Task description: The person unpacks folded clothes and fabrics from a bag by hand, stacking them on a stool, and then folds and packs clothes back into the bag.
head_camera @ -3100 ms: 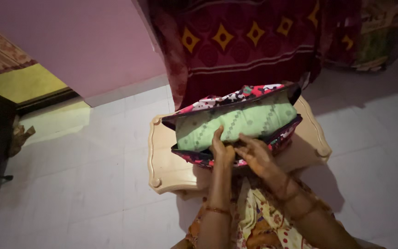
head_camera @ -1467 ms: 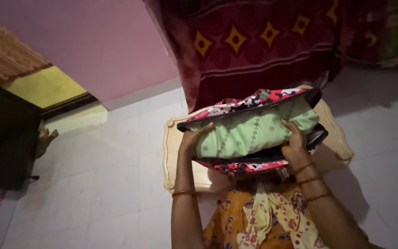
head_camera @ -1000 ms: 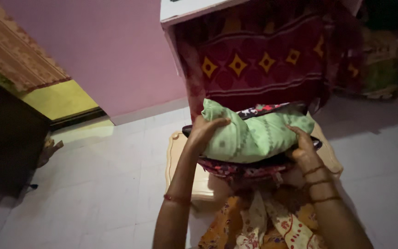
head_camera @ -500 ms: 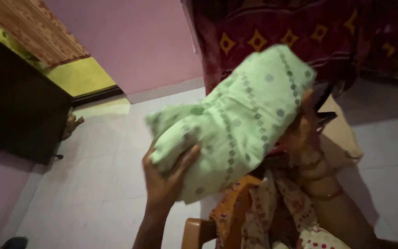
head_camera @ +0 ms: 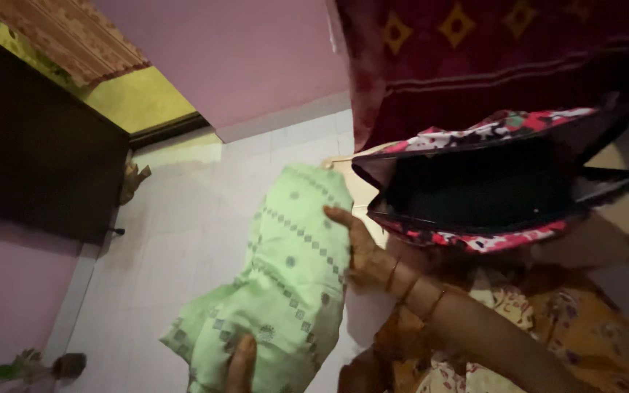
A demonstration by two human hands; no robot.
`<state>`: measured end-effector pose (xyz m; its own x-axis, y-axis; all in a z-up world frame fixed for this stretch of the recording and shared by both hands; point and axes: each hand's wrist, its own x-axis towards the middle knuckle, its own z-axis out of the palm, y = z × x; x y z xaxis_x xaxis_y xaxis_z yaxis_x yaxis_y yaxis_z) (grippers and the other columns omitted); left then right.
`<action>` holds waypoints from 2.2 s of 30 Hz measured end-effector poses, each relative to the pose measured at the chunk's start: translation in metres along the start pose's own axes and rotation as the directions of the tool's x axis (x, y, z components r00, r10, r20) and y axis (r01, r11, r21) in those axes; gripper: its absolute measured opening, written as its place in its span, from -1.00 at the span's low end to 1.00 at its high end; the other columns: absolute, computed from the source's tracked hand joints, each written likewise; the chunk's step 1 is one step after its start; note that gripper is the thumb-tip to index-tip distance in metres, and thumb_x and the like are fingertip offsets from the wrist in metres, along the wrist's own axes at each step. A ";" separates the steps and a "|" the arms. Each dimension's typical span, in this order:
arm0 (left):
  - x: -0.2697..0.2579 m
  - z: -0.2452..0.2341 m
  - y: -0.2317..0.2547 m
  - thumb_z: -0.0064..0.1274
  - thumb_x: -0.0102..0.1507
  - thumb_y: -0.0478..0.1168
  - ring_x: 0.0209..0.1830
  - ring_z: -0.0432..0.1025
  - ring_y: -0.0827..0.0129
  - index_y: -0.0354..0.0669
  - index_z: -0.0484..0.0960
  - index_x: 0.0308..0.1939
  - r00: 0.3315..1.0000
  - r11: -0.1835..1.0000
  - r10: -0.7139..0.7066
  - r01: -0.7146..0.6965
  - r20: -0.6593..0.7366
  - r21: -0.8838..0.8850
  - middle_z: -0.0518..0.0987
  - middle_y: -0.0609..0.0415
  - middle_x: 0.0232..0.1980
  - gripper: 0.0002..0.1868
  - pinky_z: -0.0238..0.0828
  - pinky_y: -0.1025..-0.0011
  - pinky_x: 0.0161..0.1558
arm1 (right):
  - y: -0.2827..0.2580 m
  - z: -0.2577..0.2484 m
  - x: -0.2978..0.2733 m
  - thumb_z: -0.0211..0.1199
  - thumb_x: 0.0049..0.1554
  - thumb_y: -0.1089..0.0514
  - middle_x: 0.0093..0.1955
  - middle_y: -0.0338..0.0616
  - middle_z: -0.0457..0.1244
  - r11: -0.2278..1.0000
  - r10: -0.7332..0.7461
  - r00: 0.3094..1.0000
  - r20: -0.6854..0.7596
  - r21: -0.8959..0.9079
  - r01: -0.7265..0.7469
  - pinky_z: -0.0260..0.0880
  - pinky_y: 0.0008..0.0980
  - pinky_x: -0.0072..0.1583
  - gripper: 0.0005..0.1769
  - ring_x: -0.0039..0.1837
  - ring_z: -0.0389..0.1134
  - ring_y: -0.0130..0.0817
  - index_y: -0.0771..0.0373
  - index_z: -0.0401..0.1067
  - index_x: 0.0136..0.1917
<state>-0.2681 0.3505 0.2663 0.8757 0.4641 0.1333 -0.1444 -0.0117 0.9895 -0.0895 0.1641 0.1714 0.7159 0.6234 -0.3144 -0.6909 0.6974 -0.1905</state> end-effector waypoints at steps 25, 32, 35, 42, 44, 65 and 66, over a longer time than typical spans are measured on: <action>0.079 0.091 -0.293 0.30 0.16 -0.27 -0.05 0.53 0.23 -0.41 0.58 0.16 0.866 0.923 -0.384 0.347 -0.320 -0.167 0.68 -0.10 0.01 -0.49 0.51 0.28 -0.04 | -0.057 -0.166 0.198 0.45 0.01 0.29 0.07 -0.04 0.38 0.507 -0.773 0.635 -0.018 -0.619 0.600 0.50 -0.25 0.14 -0.38 0.08 0.43 -0.18 0.40 0.37 0.32; 0.070 0.094 -0.338 0.29 0.15 -0.30 0.07 0.50 0.14 -0.36 0.50 0.28 0.780 0.829 -0.553 0.479 -0.293 -0.289 0.62 -0.16 0.13 -0.39 0.49 0.25 0.05 | -0.062 -0.211 0.209 0.45 -0.01 0.22 0.25 0.00 0.32 0.386 -0.791 0.580 -0.192 -0.893 0.230 0.42 -0.25 0.19 -0.02 0.21 0.39 -0.17 0.28 -0.01 0.55; 0.054 0.083 -0.379 0.26 0.17 -0.28 0.16 0.47 0.04 -0.32 0.45 0.34 0.638 0.723 -0.691 0.599 -0.340 -0.344 0.57 -0.23 0.23 -0.34 0.46 0.13 0.06 | -0.062 -0.217 0.217 0.44 0.05 0.18 0.32 0.00 0.28 0.309 -0.811 0.583 -0.045 -0.879 0.363 0.33 -0.26 0.28 -0.09 0.27 0.33 -0.20 0.32 0.04 0.55; 0.046 0.106 -0.384 0.08 0.25 -0.20 0.33 0.40 0.12 -0.17 0.37 0.46 0.683 0.688 -0.718 0.665 -0.136 -0.291 0.35 -0.05 0.44 -0.33 0.51 0.09 0.17 | -0.079 -0.255 0.246 0.44 0.26 0.08 0.39 0.08 0.28 -0.132 -0.898 0.371 0.236 -0.950 0.283 0.26 -0.19 0.44 -0.34 0.39 0.27 -0.10 0.34 0.23 0.48; 0.060 0.115 -0.364 0.17 0.22 -0.14 0.31 0.42 0.07 -0.15 0.30 0.47 0.605 0.613 -0.780 0.684 -0.162 -0.395 0.42 -0.10 0.40 -0.26 0.48 0.05 0.22 | -0.065 -0.253 0.219 0.43 0.23 0.13 0.47 0.23 0.17 -0.203 -0.877 0.380 0.295 -0.943 0.263 0.14 -0.08 0.45 -0.21 0.47 0.16 0.05 0.39 0.10 0.55; 0.084 0.081 -0.318 0.14 0.22 0.14 -0.32 0.50 0.18 -0.15 0.19 0.43 0.774 0.646 -0.562 0.631 -0.292 0.428 0.61 -0.06 -0.13 -0.17 0.44 0.33 -0.35 | -0.011 -0.233 0.149 0.28 0.06 0.17 0.69 0.32 -0.30 -0.320 -0.751 0.618 0.234 -0.947 -0.031 -0.07 0.15 0.52 0.10 0.67 -0.24 0.27 0.28 -0.30 0.67; 0.093 0.072 -0.320 0.17 0.27 0.11 -0.27 0.47 0.25 -0.21 0.27 0.37 0.878 0.724 -0.384 0.479 -0.286 0.497 0.59 -0.05 -0.14 -0.25 0.43 0.35 -0.28 | 0.001 -0.231 0.143 0.24 0.03 0.18 0.75 0.21 -0.36 -0.116 -0.696 0.717 0.027 -0.990 -0.076 0.03 0.05 0.51 0.10 0.71 -0.28 0.23 0.16 -0.28 0.68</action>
<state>-0.1068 0.3335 -0.0336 0.6923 0.6653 -0.2796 0.5439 -0.2264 0.8080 -0.0104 0.1721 -0.0888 0.9973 -0.0288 -0.0678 -0.0733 -0.4787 -0.8749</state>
